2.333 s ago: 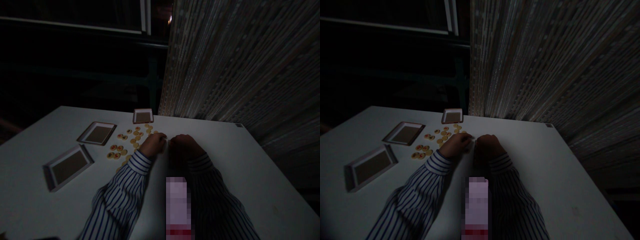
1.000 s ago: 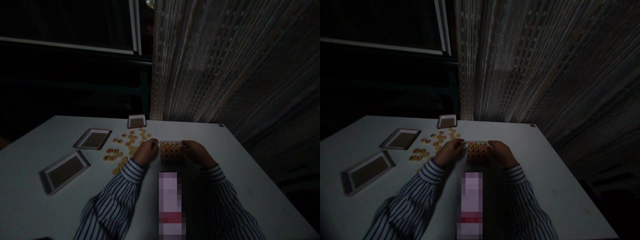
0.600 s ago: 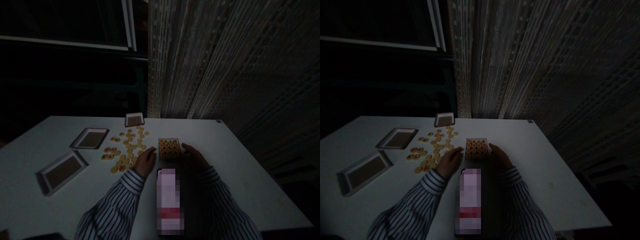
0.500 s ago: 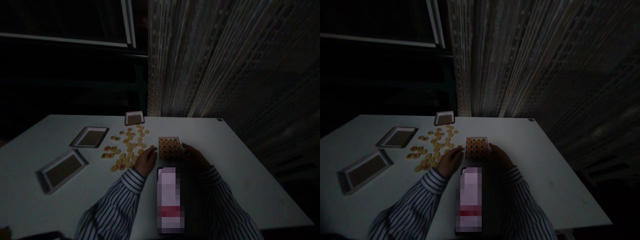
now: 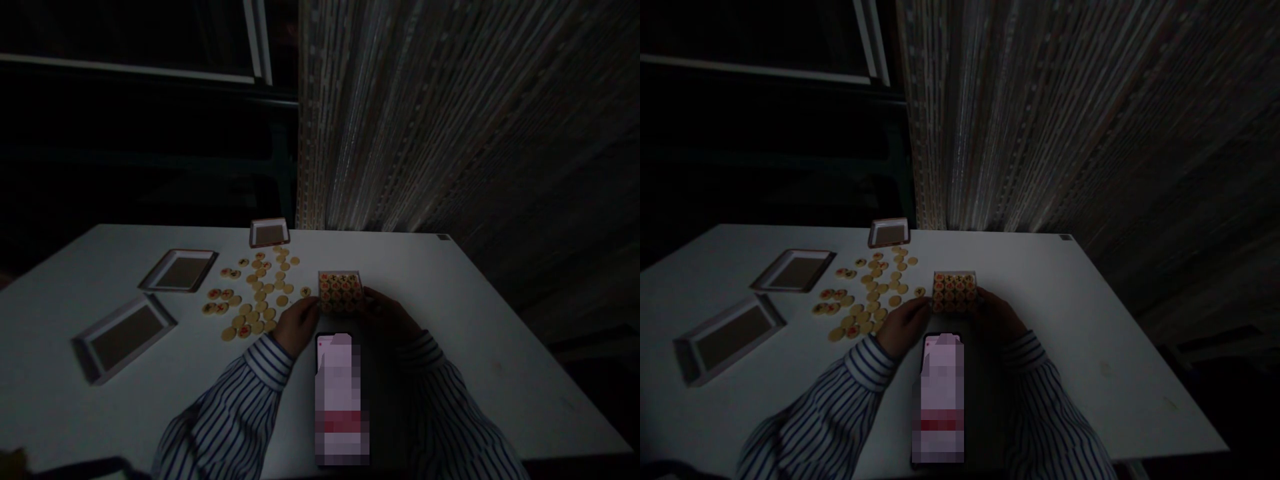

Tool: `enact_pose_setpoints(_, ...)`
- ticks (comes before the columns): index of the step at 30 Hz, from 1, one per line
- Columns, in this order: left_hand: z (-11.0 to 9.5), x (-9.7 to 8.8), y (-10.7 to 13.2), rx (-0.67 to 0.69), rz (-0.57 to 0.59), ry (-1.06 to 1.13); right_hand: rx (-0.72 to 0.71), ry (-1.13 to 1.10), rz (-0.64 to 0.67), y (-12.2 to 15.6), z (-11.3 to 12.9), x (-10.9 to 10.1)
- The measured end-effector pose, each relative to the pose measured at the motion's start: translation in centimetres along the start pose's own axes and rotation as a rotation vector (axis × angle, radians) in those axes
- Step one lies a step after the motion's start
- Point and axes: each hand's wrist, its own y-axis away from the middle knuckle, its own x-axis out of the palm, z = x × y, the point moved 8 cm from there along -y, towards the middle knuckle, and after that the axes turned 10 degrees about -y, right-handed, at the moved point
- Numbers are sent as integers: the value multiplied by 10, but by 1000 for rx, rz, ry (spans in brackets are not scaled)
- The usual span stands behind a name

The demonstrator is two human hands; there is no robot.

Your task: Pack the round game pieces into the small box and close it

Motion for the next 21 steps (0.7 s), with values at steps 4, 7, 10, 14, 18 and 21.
enact_pose_setpoints(4, -6, 2, 2, 41, 27, 13, 6, -15, 3, 1, 2, 0)
enact_pose_setpoints(7, -6, 4, 2, 44, 36, 4, 4, -34, 2, 1, 2, 0)
enact_pose_setpoints(10, -6, 5, 2, 43, 34, -2, 1, -15, -8, 1, 1, 0)
enact_pose_setpoints(14, -6, 4, 3, 44, 33, -11, 6, 16, -17, 1, -1, -1)
enact_pose_setpoints(18, -7, 4, 3, 52, 37, -9, 1, 22, -20, 1, -2, -1)
enact_pose_setpoints(21, -7, 4, 3, 44, 39, -1, -1, 17, -11, 0, -3, 0)
